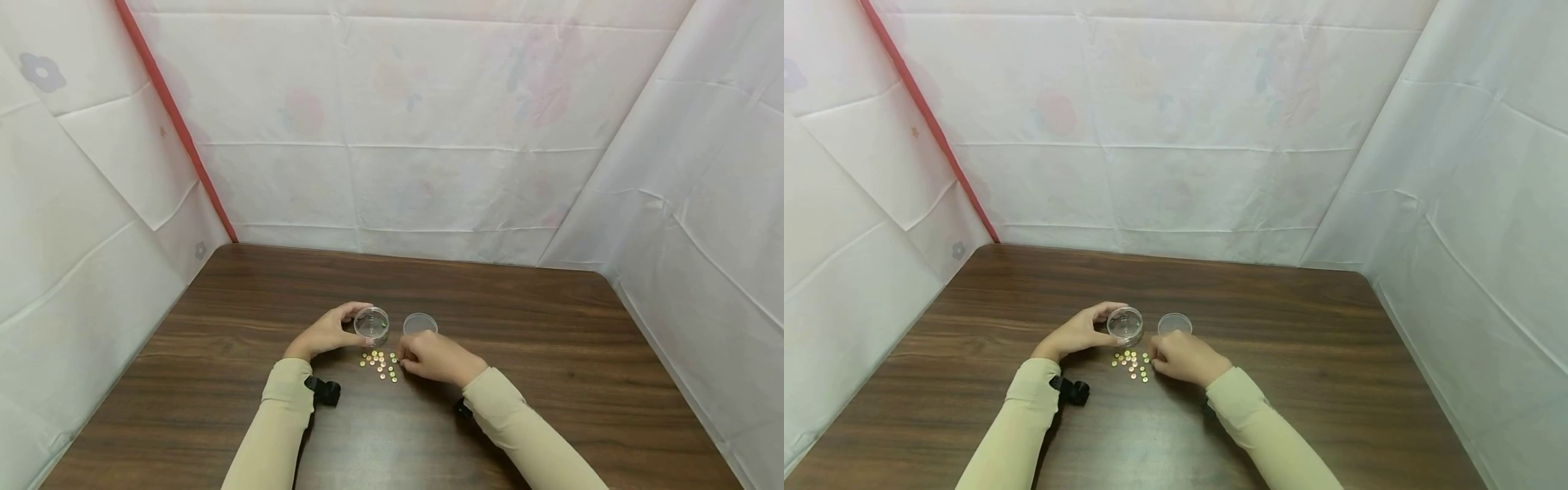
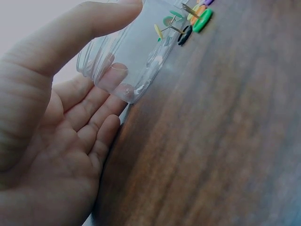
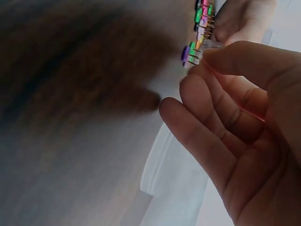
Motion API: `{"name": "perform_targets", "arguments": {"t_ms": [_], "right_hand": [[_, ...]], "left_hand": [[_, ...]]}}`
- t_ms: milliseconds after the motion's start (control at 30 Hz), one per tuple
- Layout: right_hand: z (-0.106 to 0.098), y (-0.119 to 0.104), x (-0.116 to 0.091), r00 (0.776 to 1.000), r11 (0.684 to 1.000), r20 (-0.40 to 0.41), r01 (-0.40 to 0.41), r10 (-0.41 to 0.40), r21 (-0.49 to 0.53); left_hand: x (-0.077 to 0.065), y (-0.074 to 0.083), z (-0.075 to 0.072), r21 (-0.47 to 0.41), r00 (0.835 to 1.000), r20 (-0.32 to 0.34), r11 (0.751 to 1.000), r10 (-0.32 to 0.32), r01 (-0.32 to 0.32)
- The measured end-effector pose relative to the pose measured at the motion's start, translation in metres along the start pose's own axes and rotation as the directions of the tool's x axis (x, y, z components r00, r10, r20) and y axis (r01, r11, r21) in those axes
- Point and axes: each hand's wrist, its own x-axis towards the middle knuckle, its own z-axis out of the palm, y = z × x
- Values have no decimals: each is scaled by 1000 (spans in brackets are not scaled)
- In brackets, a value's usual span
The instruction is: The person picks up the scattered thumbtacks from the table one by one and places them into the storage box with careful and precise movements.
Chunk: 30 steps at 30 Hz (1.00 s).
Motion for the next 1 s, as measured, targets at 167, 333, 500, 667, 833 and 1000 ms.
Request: {"name": "perform_targets", "arguments": {"t_ms": [167, 333, 500, 667, 833, 1000], "right_hand": [[4, 2, -2, 1000, 1000, -1, 6, -6, -15], [3, 1, -3, 1000, 1000, -14, 9, -10, -16], [3, 1, -4, 1000, 999, -19, 6, -7, -32], [4, 1, -4, 1000, 999, -20, 5, -6, -47], [4, 1, -4, 1000, 999, -24, 7, -8, -47], [3, 1, -4, 1000, 999, -23, 16, -16, -36]], "left_hand": [[4, -10, 0, 12, 1000, -2, 1000, -12, 12], [12, -33, 2, 17, 999, -32, 1000, -20, 21], [13, -37, 2, 26, 998, -58, 999, -18, 19], [12, -37, 3, 28, 998, -59, 1000, -13, 15], [13, -36, 3, 24, 998, -55, 999, -28, 29], [10, -26, 3, 21, 999, -37, 999, -29, 29]]}}
